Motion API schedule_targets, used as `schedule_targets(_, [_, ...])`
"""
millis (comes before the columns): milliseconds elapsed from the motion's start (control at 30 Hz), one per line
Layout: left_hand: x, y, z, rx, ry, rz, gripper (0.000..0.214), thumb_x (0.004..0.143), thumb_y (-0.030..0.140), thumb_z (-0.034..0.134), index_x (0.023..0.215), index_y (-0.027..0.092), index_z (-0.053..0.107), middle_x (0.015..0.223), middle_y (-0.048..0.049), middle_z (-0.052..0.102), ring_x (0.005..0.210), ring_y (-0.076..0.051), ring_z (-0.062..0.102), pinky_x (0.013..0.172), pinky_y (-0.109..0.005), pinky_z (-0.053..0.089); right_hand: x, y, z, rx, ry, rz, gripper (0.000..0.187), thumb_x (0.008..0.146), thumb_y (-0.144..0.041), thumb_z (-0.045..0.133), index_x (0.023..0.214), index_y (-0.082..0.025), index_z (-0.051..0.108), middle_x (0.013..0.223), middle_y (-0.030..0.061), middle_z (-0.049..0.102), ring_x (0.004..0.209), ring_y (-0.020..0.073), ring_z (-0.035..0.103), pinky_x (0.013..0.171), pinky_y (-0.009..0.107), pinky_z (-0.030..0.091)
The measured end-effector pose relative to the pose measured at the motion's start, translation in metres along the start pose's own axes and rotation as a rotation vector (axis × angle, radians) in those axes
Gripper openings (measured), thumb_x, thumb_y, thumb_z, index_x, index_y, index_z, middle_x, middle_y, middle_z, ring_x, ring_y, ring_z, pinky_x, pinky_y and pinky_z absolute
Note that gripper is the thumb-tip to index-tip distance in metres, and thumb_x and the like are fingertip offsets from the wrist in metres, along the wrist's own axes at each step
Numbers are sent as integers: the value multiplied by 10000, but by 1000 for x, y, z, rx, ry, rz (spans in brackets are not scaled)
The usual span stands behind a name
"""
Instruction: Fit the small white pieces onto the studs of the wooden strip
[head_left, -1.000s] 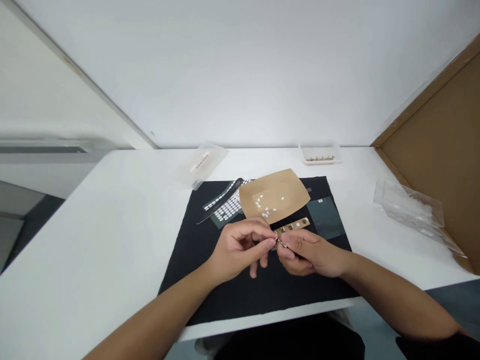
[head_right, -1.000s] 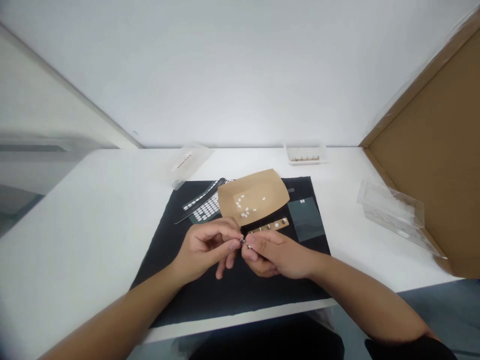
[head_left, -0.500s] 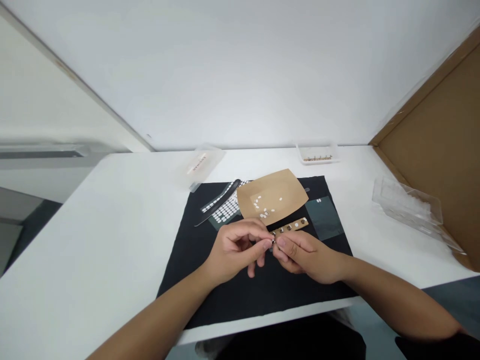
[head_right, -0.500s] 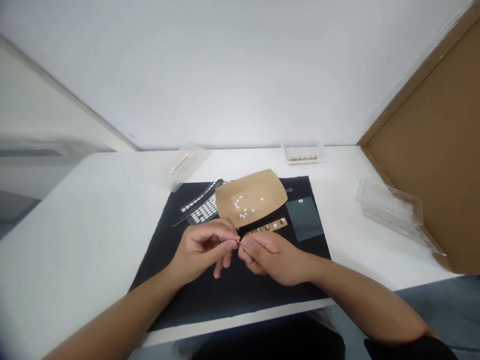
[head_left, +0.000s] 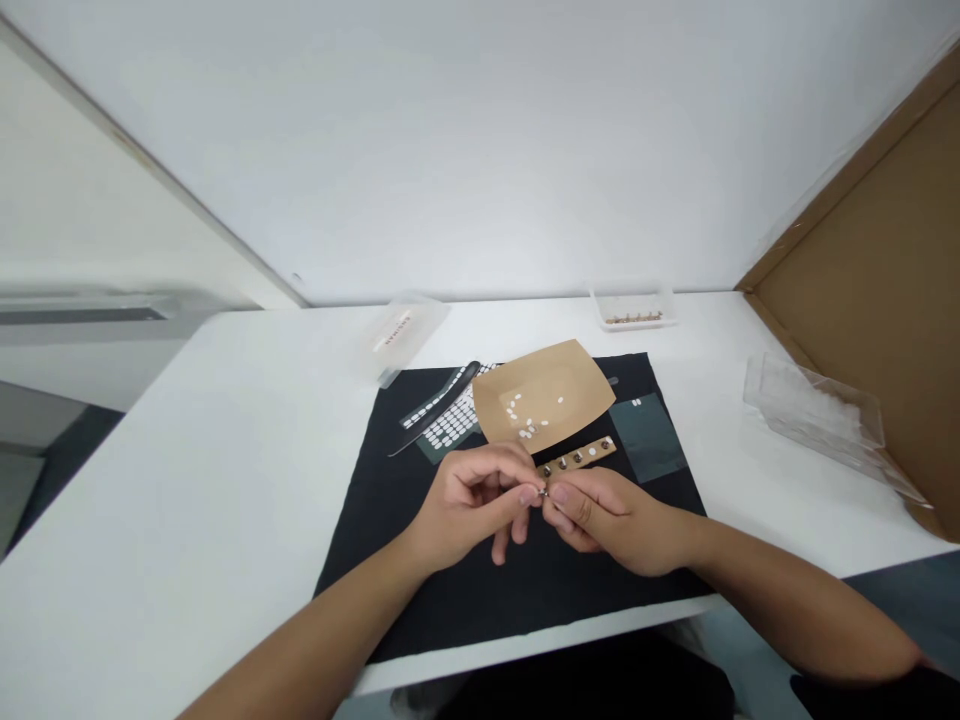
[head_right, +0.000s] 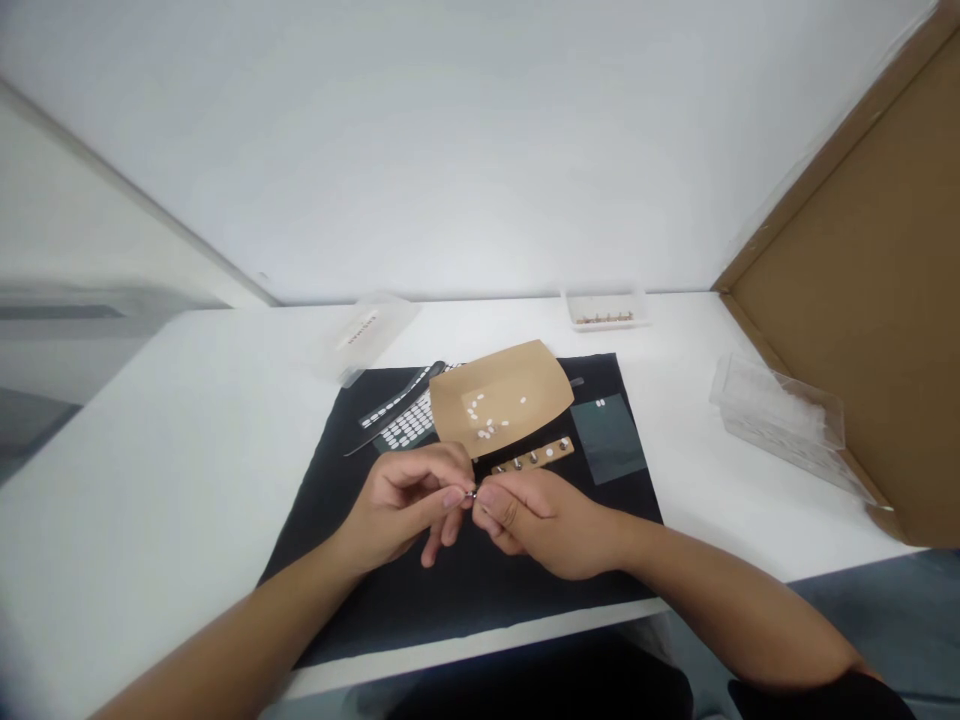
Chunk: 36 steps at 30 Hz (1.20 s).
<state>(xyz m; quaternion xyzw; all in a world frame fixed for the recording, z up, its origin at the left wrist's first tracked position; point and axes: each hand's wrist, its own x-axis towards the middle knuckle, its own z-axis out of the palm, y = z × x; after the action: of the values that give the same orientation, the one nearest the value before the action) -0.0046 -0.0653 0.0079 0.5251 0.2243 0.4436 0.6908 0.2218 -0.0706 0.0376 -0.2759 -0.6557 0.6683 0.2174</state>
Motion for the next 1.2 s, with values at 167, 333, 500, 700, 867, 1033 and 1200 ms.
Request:
schedule_targets(167, [0,0,-3,-27,-49,0,137,990,123,715,1081,163,810,930,-25,671,582,-109,750,395,-132,601,-1,-1,0,20,-13,0,528,1142,-607,364,816,-206,472,662,-67,423,606,103,368,622,257,348])
schedule_targets(333, [0,2,-2,-33,-86,16,163,1000,118,700,1113,171,806,943,-26,663,589,-108,756,403,-121,600,-1,-2,0,18,-23,-11,512,1148,-586,364,821,-207,474,678,-64,433,619,105,378,639,260,360])
schedule_targets(500, [-1,3,-1,34,-81,54,180,971,66,716,1106,158,791,946,-23,657,574,-107,757,404,-121,598,-1,-1,-1,-87,-7,-58,496,1163,-529,351,815,-204,488,692,-53,470,642,108,423,673,261,388])
schedule_targets(700, [-1,7,1,256,-35,124,118,987,88,697,1073,151,750,954,-24,627,564,-89,733,414,-130,586,0,4,-4,-269,35,-109,421,1160,-429,363,827,-206,497,710,-45,511,650,111,471,666,255,392])
schedule_targets(867, [1,10,0,469,-89,213,60,1005,95,653,1024,145,680,963,-32,610,551,-57,688,493,-148,572,0,7,-6,-442,43,-174,353,1142,-372,383,860,-210,521,742,-38,536,669,118,499,675,261,380])
schedule_targets(1033, [2,8,0,621,-90,299,95,958,70,651,979,163,640,919,-35,618,558,-58,632,511,-164,511,2,11,-7,-689,41,-234,337,1146,-351,383,929,-208,598,808,-9,639,716,144,563,717,288,386])
schedule_targets(1200, [5,11,4,763,-72,429,135,873,61,674,899,183,624,824,-35,630,655,-114,623,556,-193,494,3,8,-12,-929,79,-218,314,1146,-394,439,1012,-209,654,916,18,739,787,176,637,732,315,372])
